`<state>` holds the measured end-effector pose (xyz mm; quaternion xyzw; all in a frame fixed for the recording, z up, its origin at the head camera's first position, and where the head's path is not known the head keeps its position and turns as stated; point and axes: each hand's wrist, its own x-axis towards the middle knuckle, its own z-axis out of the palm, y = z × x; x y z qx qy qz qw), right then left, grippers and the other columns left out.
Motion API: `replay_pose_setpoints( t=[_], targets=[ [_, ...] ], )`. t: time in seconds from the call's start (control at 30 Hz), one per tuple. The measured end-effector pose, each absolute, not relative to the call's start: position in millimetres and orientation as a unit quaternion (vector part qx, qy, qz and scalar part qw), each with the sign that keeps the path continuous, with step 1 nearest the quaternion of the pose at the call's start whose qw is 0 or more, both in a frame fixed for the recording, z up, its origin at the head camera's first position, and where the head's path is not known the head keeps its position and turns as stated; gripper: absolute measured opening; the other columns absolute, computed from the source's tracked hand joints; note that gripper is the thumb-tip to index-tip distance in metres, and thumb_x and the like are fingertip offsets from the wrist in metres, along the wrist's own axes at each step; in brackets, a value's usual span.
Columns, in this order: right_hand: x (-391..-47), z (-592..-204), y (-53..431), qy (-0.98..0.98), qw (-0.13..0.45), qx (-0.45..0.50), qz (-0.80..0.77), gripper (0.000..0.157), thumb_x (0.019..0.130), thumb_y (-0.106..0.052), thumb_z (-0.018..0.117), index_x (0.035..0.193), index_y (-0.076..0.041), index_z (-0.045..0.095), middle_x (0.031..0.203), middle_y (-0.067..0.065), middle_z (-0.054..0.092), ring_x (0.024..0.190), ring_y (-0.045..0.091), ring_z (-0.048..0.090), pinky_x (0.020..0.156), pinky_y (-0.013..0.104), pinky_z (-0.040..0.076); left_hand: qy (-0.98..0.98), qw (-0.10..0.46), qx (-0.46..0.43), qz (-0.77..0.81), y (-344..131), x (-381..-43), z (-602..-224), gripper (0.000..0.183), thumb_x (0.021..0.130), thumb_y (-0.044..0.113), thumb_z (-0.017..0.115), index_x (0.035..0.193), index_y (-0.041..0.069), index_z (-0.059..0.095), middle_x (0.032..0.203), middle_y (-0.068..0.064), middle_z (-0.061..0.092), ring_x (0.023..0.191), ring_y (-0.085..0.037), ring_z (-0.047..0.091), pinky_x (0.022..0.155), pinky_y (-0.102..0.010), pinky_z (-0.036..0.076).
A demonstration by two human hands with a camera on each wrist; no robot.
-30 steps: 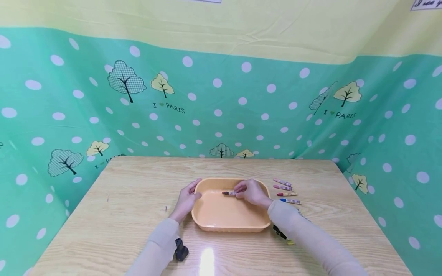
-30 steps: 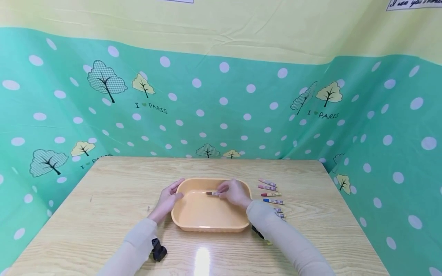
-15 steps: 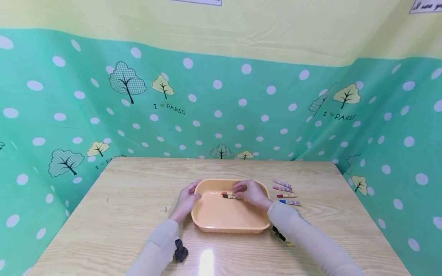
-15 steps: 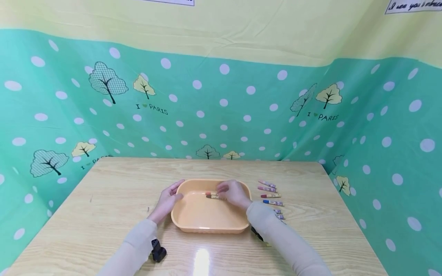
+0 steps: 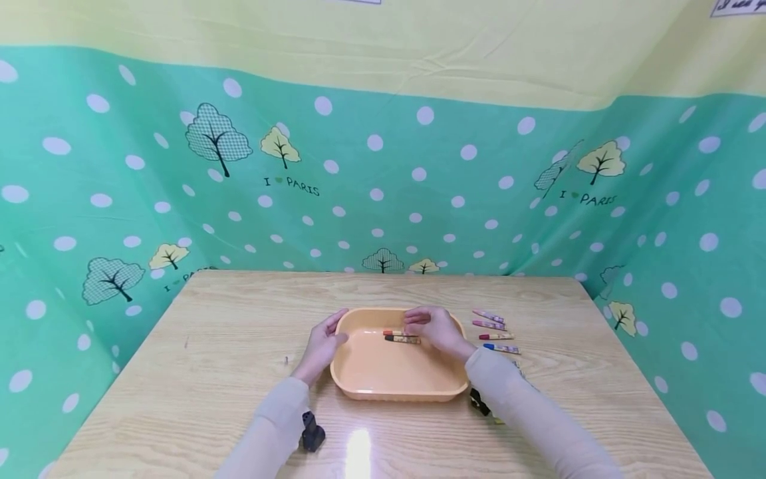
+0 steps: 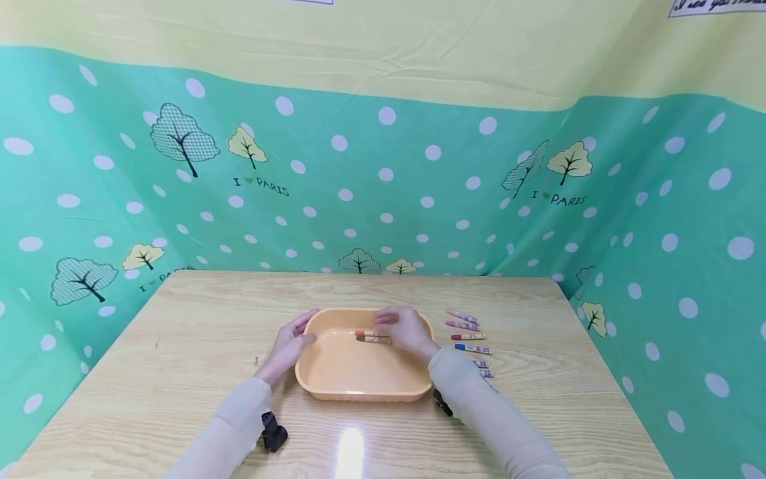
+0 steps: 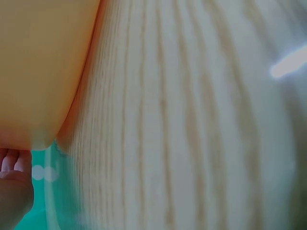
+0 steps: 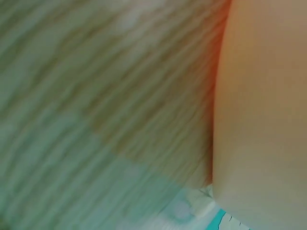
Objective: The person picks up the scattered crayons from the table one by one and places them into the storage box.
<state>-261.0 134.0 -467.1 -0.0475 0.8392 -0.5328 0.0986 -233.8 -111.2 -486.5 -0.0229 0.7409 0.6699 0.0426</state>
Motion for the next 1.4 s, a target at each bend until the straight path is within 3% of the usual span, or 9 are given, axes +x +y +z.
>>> replay_pose_setpoints(
  t=[0.3, 0.57, 0.77, 0.97, 1.2, 1.4],
  targets=[
    [-264.3, -453.2, 146.1, 0.804, 0.121, -0.082, -0.576, 0.038, 0.081, -0.006, 0.065, 0.118, -0.004, 0.059, 0.112, 0.010, 0.065, 0.102, 0.020, 0.063, 0.091, 0.028, 0.052, 0.743, 0.043, -0.026, 0.667, -111.2, -234.4, -483.4, 0.057, 0.081, -0.007, 0.048, 0.136, 0.005, 0.042, 0.137, -0.020, 0.045, 0.124, -0.032, 0.046, 0.102, -0.038, 0.043],
    [-267.6, -425.8, 186.5, 0.829, 0.076, -0.076, -0.549, 0.042, 0.083, -0.015, 0.065, 0.123, -0.007, 0.057, 0.121, 0.011, 0.061, 0.110, 0.024, 0.058, 0.095, 0.037, 0.050, 0.738, 0.043, -0.027, 0.673, -114.3, -233.3, -481.0, 0.056, 0.082, -0.007, 0.047, 0.137, 0.005, 0.041, 0.138, -0.020, 0.044, 0.125, -0.032, 0.045, 0.101, -0.036, 0.043],
    [-281.3, -441.4, 244.0, 0.852, 0.025, -0.060, -0.520, 0.049, 0.083, -0.026, 0.065, 0.124, -0.002, 0.054, 0.121, 0.015, 0.060, 0.106, 0.025, 0.061, 0.087, 0.038, 0.054, 0.734, 0.055, -0.022, 0.676, -113.9, -232.9, -481.6, 0.057, 0.083, -0.006, 0.048, 0.138, 0.005, 0.039, 0.139, -0.019, 0.042, 0.126, -0.032, 0.044, 0.101, -0.036, 0.043],
    [-286.7, -461.8, 282.7, 0.870, 0.010, -0.033, -0.491, 0.043, 0.086, -0.013, 0.061, 0.125, 0.002, 0.052, 0.120, 0.020, 0.060, 0.109, 0.031, 0.058, 0.089, 0.029, 0.053, 0.741, 0.054, -0.020, 0.669, -113.1, -230.6, -483.6, 0.057, 0.083, -0.006, 0.048, 0.138, 0.005, 0.039, 0.138, -0.020, 0.043, 0.124, -0.032, 0.045, 0.101, -0.037, 0.043],
    [-289.3, -480.6, 299.4, 0.894, 0.015, -0.020, -0.447, 0.045, 0.085, -0.011, 0.062, 0.125, 0.004, 0.051, 0.119, 0.023, 0.058, 0.109, 0.036, 0.057, 0.094, 0.041, 0.049, 0.738, 0.047, -0.019, 0.672, -114.2, -230.5, -484.9, 0.056, 0.083, -0.006, 0.047, 0.138, 0.004, 0.039, 0.137, -0.021, 0.044, 0.123, -0.034, 0.046, 0.100, -0.037, 0.044],
    [-292.8, -489.2, 307.4, 0.908, 0.043, 0.012, -0.418, 0.047, 0.084, -0.019, 0.064, 0.125, 0.002, 0.051, 0.121, 0.021, 0.058, 0.111, 0.034, 0.056, 0.097, 0.044, 0.046, 0.739, 0.046, -0.021, 0.672, -114.0, -232.1, -485.3, 0.057, 0.081, -0.006, 0.049, 0.137, 0.005, 0.041, 0.137, -0.021, 0.044, 0.123, -0.033, 0.046, 0.100, -0.036, 0.044]
  ],
)
